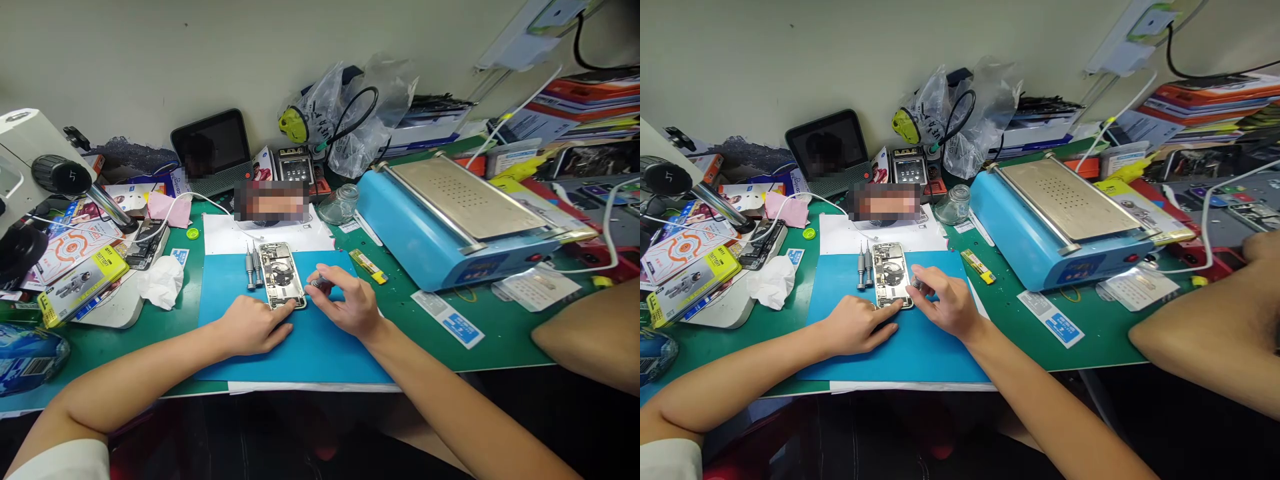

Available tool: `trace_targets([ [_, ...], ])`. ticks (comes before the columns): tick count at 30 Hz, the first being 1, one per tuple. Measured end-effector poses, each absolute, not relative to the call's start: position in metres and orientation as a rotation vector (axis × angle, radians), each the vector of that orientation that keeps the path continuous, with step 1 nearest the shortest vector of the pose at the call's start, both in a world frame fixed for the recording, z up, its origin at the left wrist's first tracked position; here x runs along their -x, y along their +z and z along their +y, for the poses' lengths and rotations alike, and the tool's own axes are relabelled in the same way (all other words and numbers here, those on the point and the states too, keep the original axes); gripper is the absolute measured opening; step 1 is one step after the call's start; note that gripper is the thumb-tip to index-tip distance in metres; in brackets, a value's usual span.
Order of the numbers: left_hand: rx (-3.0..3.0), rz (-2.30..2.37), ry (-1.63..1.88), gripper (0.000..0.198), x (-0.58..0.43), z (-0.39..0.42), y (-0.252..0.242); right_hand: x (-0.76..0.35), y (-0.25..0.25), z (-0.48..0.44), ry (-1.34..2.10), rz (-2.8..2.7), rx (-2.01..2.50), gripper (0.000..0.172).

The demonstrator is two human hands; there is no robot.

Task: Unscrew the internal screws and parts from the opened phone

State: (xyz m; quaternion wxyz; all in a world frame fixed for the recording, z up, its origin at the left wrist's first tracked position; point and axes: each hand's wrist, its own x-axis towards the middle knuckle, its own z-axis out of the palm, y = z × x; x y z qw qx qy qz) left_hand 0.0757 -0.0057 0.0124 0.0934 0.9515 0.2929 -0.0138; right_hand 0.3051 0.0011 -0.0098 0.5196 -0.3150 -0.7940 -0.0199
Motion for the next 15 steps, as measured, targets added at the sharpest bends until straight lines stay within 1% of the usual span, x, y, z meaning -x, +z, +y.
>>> trace_targets([
  [15,-2.819,0.868,-0.069,0.052,-0.0757,-0.0063,0.0150,-0.3050,-0.0101,0.0014,-0.066,-1.896,0.758,0.059],
])
